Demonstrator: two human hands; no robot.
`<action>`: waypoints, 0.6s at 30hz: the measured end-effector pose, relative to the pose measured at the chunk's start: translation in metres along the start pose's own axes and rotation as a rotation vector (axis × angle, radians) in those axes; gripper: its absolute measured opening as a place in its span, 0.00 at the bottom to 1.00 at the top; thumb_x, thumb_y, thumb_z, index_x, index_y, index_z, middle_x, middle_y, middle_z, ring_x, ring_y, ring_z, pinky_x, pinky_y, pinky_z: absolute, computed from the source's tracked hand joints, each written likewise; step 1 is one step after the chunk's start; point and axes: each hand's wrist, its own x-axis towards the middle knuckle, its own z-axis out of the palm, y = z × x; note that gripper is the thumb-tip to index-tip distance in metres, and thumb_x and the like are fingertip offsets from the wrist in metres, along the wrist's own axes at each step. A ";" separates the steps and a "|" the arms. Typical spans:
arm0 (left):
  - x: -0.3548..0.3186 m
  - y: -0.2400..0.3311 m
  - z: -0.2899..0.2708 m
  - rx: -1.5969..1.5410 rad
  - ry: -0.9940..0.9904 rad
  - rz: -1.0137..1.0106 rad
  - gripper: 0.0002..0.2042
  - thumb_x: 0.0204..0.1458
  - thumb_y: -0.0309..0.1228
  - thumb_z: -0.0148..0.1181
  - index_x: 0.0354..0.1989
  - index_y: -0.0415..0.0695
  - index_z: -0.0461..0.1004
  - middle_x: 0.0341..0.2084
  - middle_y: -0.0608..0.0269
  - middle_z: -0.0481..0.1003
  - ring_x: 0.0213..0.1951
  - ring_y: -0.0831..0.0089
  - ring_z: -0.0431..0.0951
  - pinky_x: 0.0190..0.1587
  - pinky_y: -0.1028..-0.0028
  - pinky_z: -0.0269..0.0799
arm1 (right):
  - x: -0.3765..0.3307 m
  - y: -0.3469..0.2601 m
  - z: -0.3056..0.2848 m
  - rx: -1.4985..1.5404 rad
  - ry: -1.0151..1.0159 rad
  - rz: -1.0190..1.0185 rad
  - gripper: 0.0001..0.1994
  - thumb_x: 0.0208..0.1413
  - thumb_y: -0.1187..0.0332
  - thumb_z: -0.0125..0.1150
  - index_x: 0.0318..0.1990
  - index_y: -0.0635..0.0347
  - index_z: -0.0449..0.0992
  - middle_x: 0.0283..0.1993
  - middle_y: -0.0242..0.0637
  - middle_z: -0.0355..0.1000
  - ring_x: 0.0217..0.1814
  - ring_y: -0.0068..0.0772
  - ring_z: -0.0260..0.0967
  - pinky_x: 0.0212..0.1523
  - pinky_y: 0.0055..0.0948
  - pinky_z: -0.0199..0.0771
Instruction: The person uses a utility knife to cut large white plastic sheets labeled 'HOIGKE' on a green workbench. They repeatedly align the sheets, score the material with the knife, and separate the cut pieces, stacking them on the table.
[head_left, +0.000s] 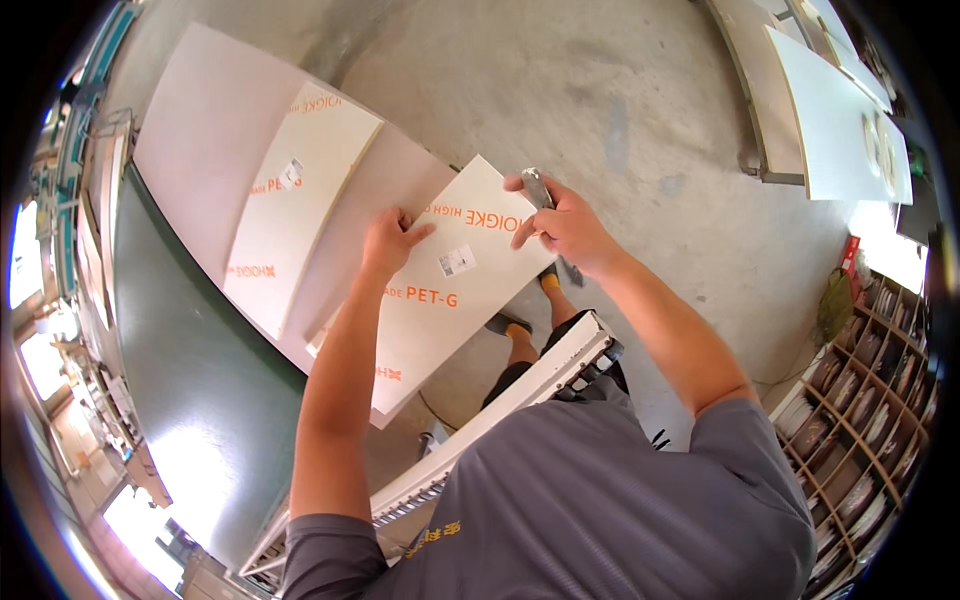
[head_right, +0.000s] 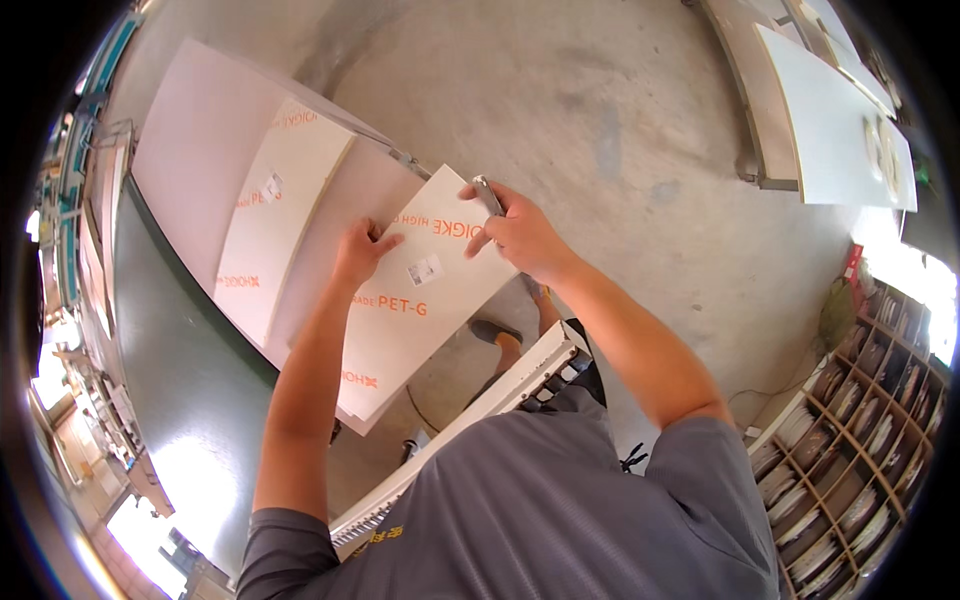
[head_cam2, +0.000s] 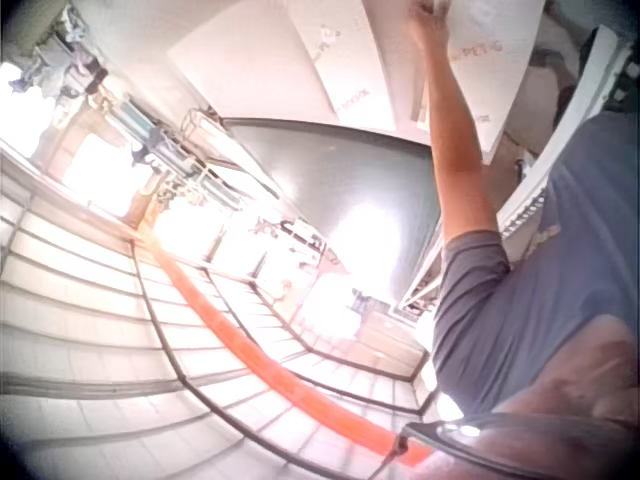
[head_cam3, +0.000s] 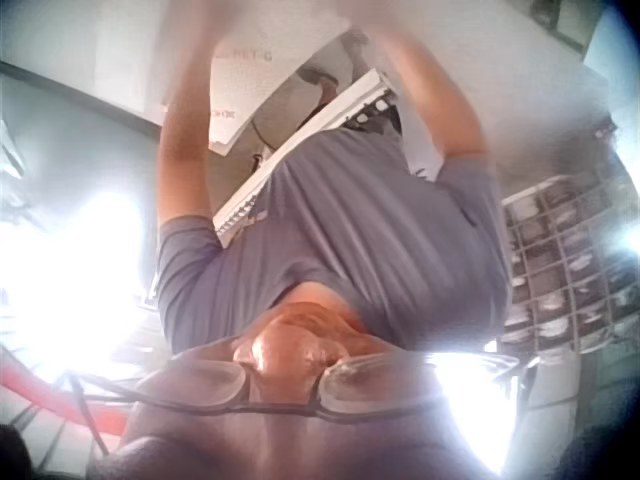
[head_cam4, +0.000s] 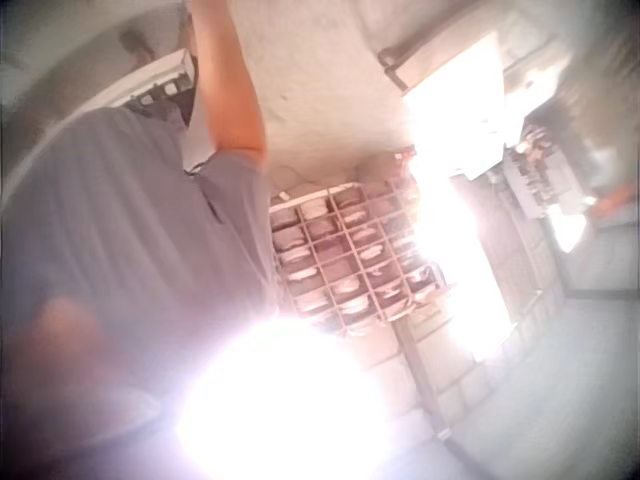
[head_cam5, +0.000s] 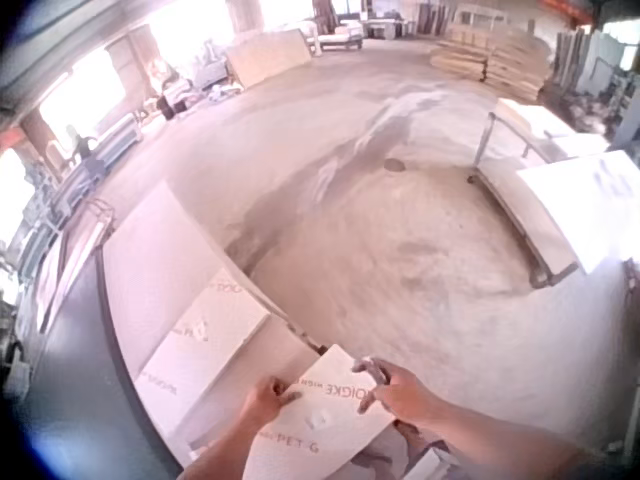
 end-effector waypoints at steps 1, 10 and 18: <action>0.002 -0.005 0.002 -0.007 0.044 0.046 0.27 0.47 0.47 0.75 0.48 0.41 0.74 0.48 0.54 0.76 0.52 0.58 0.76 0.52 0.60 0.73 | 0.003 0.001 0.001 -0.181 0.099 -0.033 0.23 0.52 0.78 0.48 0.58 0.59 0.68 0.56 0.43 0.72 0.33 0.30 0.77 0.22 0.24 0.58; -0.026 -0.014 0.034 0.078 0.392 0.329 0.26 0.51 0.49 0.71 0.49 0.42 0.74 0.49 0.55 0.75 0.55 0.56 0.73 0.53 0.60 0.73 | -0.008 0.047 -0.007 0.224 0.136 0.294 0.22 0.53 0.78 0.45 0.58 0.57 0.65 0.49 0.40 0.71 0.38 0.34 0.81 0.19 0.24 0.54; -0.001 -0.036 0.016 0.000 0.332 0.200 0.24 0.57 0.54 0.62 0.41 0.41 0.77 0.42 0.51 0.80 0.47 0.53 0.78 0.49 0.57 0.73 | 0.005 0.060 -0.006 -0.042 0.209 0.160 0.24 0.52 0.78 0.42 0.59 0.55 0.66 0.45 0.39 0.70 0.35 0.31 0.82 0.18 0.20 0.53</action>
